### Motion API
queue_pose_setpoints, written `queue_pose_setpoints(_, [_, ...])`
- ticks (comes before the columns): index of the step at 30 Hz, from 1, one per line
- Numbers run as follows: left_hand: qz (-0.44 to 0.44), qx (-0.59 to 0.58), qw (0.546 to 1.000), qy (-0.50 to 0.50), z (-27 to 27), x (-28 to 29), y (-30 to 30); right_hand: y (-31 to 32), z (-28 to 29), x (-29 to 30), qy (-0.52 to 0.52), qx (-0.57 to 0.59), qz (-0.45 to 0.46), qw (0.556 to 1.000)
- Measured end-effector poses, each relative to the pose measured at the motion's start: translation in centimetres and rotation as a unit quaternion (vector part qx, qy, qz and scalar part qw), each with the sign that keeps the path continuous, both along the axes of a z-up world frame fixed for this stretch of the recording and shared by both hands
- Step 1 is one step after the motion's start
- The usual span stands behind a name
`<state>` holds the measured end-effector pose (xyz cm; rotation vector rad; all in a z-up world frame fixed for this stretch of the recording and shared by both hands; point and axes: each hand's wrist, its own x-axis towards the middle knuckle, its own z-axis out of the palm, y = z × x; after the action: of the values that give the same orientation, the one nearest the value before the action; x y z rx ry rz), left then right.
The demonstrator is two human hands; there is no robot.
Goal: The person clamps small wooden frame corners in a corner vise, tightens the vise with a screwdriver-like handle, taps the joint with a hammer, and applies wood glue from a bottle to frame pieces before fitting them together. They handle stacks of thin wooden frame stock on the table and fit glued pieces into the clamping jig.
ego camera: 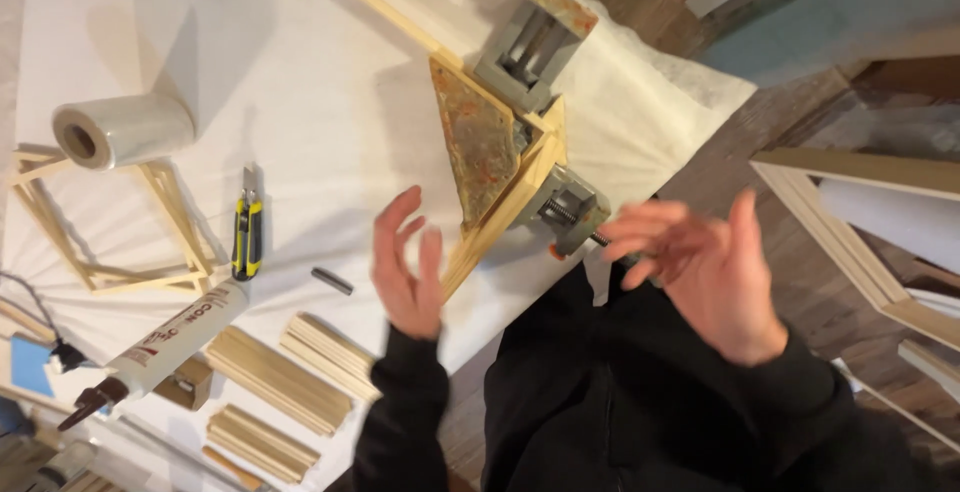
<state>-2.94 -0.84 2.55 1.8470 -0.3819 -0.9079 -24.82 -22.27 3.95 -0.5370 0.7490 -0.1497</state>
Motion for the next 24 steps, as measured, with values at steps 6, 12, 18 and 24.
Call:
queue_pose_setpoints(6, [0.121, -0.262, 0.957, -0.004, 8.5, -10.0, -10.4, 6.1, 7.9, 0.8, -0.082, -0.348, 0.186, 0.915])
queue_pose_setpoints(12, [0.087, -0.239, 0.967, -0.032, 9.6, -6.4, -8.2, 5.4, 7.1, -4.0, -0.060, -0.501, 0.248, 0.827])
queue_pose_setpoints(18, [-0.126, 0.046, 0.911, -0.391, 2.6, -4.2, -4.0, 4.3, 2.0, -4.7, 0.203, -0.594, 0.272, 0.729])
queue_pose_setpoints(24, [-0.158, 0.075, 0.856, -0.486, -0.2, -2.9, -3.7, 4.5, -0.6, -4.2, 0.261, -0.571, 0.299, 0.719])
